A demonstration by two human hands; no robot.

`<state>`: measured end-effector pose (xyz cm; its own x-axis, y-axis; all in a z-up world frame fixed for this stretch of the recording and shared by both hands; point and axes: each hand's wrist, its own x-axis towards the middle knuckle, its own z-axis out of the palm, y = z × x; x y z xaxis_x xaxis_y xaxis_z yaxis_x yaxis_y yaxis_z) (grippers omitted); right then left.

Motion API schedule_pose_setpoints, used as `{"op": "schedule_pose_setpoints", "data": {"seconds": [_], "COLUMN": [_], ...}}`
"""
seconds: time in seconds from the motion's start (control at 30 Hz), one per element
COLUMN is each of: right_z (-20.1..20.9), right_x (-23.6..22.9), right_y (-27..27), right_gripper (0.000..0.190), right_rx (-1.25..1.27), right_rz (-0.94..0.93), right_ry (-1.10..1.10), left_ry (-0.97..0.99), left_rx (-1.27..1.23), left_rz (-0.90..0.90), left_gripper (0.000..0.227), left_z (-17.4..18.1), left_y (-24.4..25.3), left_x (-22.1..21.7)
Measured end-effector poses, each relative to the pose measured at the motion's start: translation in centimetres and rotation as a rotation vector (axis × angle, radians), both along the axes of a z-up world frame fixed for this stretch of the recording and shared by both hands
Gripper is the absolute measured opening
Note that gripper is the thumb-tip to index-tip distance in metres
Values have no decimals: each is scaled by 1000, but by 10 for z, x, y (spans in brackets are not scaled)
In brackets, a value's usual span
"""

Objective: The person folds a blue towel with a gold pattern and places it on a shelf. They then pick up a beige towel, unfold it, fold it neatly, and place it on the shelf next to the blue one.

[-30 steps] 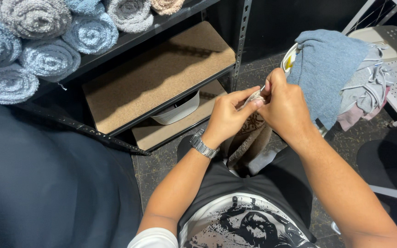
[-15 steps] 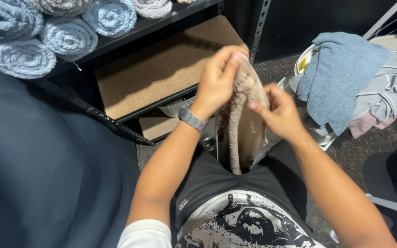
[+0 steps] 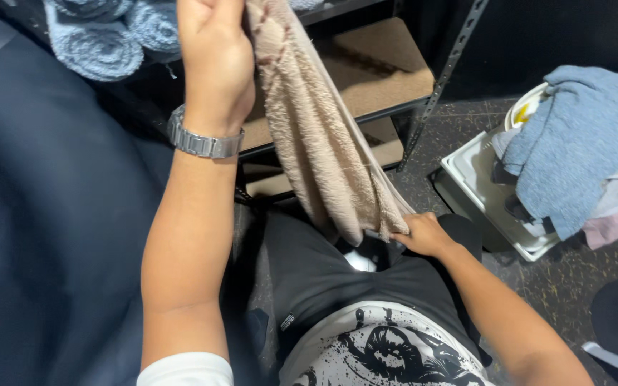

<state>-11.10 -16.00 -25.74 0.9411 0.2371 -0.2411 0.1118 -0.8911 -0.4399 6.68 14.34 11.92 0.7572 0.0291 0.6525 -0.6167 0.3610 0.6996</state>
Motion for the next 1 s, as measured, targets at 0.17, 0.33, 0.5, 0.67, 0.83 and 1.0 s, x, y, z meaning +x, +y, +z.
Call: {"op": "schedule_pose_setpoints", "data": {"seconds": [0.17, 0.33, 0.5, 0.67, 0.83, 1.0], "right_z": [28, 103, 177, 276, 213, 151], "right_x": [10, -1, 21, 133, -15, -120], "right_y": [-51, -166, -251, -285, -344, -364], "right_gripper": [30, 33, 28, 41, 33, 28], "right_rx": [-396, -333, -355, 415, 605, 747], "right_rz": [-31, -294, -104, -274, -517, -747], "right_ry": [-104, -90, -640, -137, -162, -226], "left_ry": [-202, -17, 125, 220, 567, 617], "left_rx": [221, 373, 480, 606, 226, 111], "left_rz": [185, 351, 506, 574, 211, -7], "left_gripper": [26, 26, 22, 18, 22, 16], "left_z": [-12, -62, -103, -130, -148, -150], "left_y": [56, 110, 117, 92, 41, -3], "left_x": [-1, -4, 1, 19, 36, 49]}}
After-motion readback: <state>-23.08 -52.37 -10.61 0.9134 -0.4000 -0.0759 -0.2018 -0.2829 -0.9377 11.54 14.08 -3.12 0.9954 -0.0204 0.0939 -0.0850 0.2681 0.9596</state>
